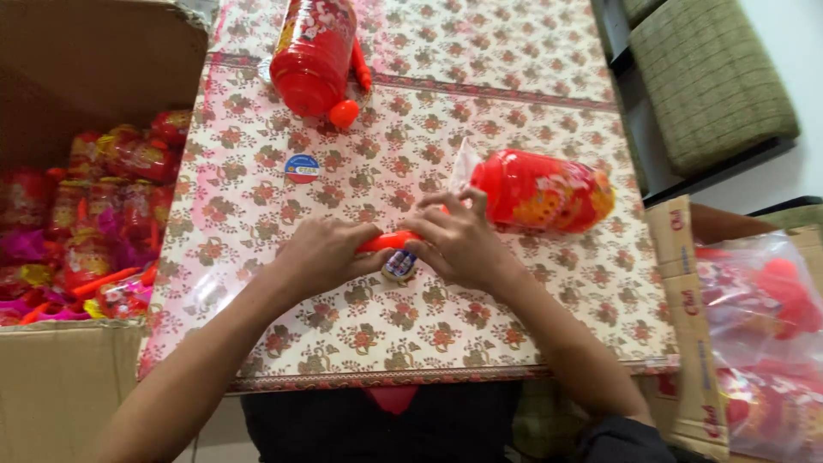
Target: The person wipes a lantern with a tissue, puts it into a plastic bag, and later inserts batteries and a handle into another lantern.
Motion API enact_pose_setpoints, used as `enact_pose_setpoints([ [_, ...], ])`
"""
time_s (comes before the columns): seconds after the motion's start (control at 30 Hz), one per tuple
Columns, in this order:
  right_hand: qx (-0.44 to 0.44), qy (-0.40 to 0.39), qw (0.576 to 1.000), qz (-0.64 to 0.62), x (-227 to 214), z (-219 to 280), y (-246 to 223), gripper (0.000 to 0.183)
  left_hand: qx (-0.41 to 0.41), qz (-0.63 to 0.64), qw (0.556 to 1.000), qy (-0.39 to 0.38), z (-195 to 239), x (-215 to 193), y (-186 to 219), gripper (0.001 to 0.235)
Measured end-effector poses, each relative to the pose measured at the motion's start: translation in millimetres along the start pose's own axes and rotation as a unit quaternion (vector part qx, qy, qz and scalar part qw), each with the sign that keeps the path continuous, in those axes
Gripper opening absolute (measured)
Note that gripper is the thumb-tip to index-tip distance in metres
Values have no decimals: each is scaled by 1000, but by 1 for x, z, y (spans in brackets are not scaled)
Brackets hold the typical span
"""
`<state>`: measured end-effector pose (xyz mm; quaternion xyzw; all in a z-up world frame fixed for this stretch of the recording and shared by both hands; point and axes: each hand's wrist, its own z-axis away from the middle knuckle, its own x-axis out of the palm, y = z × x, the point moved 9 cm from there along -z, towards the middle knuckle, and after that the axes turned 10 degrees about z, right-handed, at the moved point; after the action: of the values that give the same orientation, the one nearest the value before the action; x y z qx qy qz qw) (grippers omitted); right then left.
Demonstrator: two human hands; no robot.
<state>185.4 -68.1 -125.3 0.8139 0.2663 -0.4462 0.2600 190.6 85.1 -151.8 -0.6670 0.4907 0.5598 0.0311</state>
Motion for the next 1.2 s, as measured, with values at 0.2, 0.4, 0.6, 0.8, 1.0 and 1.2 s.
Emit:
enact_pose_setpoints([
  [0.2, 19, 23, 999, -46, 7, 12, -4, 37, 17, 0, 997, -82, -13, -22, 29, 32],
  [0.4, 27, 11, 999, -34, 14, 19, -1, 54, 77, -9, 997, 28, -12, -19, 34, 32],
  [0.6, 113, 35, 984, -130, 19, 24, 13, 50, 172, -95, 969, 149, -7, -55, 49, 28],
  [0.8, 128, 39, 972, -191, 24, 24, 16, 48, 167, -77, 969, 167, -3, -52, 48, 21],
  [1.0, 99, 68, 978, -172, 92, 70, 27, 48, 132, -87, 979, 132, -7, -36, 46, 22],
  [1.2, 37, 104, 994, 5, -11, 23, 1, 37, -83, 120, 989, 14, -4, 3, -14, 56],
])
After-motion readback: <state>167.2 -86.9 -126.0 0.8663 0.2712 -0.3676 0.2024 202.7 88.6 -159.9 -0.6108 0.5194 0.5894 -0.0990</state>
